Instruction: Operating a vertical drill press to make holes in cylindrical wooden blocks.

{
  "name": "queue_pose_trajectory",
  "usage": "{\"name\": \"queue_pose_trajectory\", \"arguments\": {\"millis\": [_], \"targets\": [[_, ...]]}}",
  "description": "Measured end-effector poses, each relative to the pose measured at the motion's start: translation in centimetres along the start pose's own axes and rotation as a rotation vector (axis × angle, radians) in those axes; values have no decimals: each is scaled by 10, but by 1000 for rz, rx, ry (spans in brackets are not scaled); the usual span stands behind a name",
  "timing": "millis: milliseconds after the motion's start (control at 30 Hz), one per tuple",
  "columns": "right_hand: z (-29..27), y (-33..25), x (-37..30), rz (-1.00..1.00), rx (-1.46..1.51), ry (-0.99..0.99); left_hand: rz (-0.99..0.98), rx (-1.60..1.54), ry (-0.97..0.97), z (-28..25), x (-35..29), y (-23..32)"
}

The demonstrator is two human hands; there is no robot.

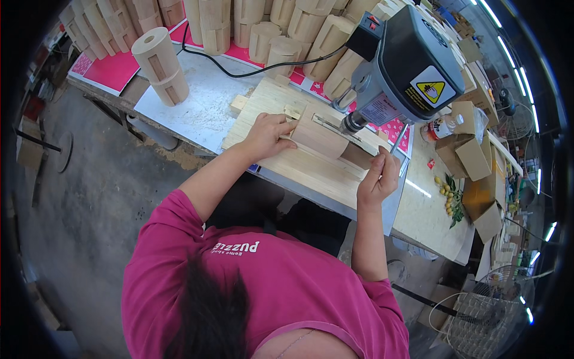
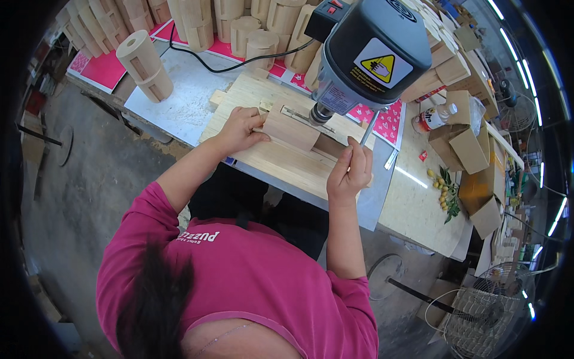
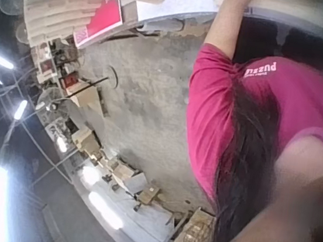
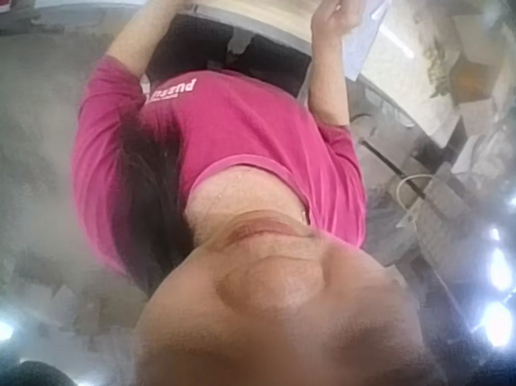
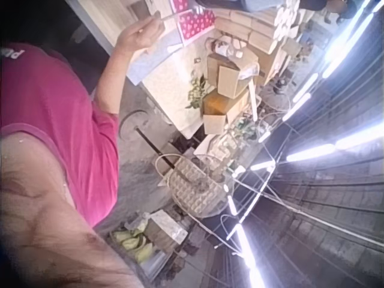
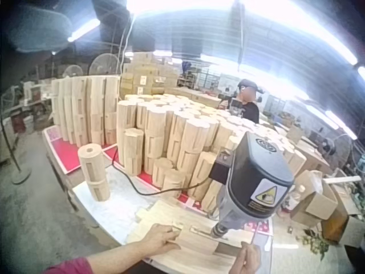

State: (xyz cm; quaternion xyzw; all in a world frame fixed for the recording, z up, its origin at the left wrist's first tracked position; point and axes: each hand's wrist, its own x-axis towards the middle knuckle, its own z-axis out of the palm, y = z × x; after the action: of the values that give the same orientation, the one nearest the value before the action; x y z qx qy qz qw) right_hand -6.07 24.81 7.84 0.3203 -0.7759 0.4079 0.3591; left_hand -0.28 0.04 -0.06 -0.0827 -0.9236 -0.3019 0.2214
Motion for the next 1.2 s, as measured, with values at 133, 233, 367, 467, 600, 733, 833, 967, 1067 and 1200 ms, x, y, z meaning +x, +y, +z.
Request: {"name": "queue_pose_trajectory", "arguments": {"millis": [133,233,367,467,600,733,833,967,1067,1200], "targets": [[-14,-6,9,-76,-37,-94,6,14,12,-1,-3,-1],[-36,-20,52,-148,23,57,8,44,7,-2,2,2],[-45,-32,150,67,-106,14,9,106,10,5,6,16],[-27,3,196,226,-257,-99,2,38,32,24,13,29],[-29,13,194,185,-264,-88,-2,59,19,27,13,29],[-44,-20,170,155,-221,-74,-4,75,11,24,11,30],[-53,-35,134,60,-125,-48,-11,75,7,24,10,28],[-53,-48,77,95,20,-47,-11,75,-5,24,11,30],[-35,-35,40,56,48,55,-8,87,-11,26,11,28],[-4,4,3,-91,37,59,-12,88,-10,24,11,30]]}}
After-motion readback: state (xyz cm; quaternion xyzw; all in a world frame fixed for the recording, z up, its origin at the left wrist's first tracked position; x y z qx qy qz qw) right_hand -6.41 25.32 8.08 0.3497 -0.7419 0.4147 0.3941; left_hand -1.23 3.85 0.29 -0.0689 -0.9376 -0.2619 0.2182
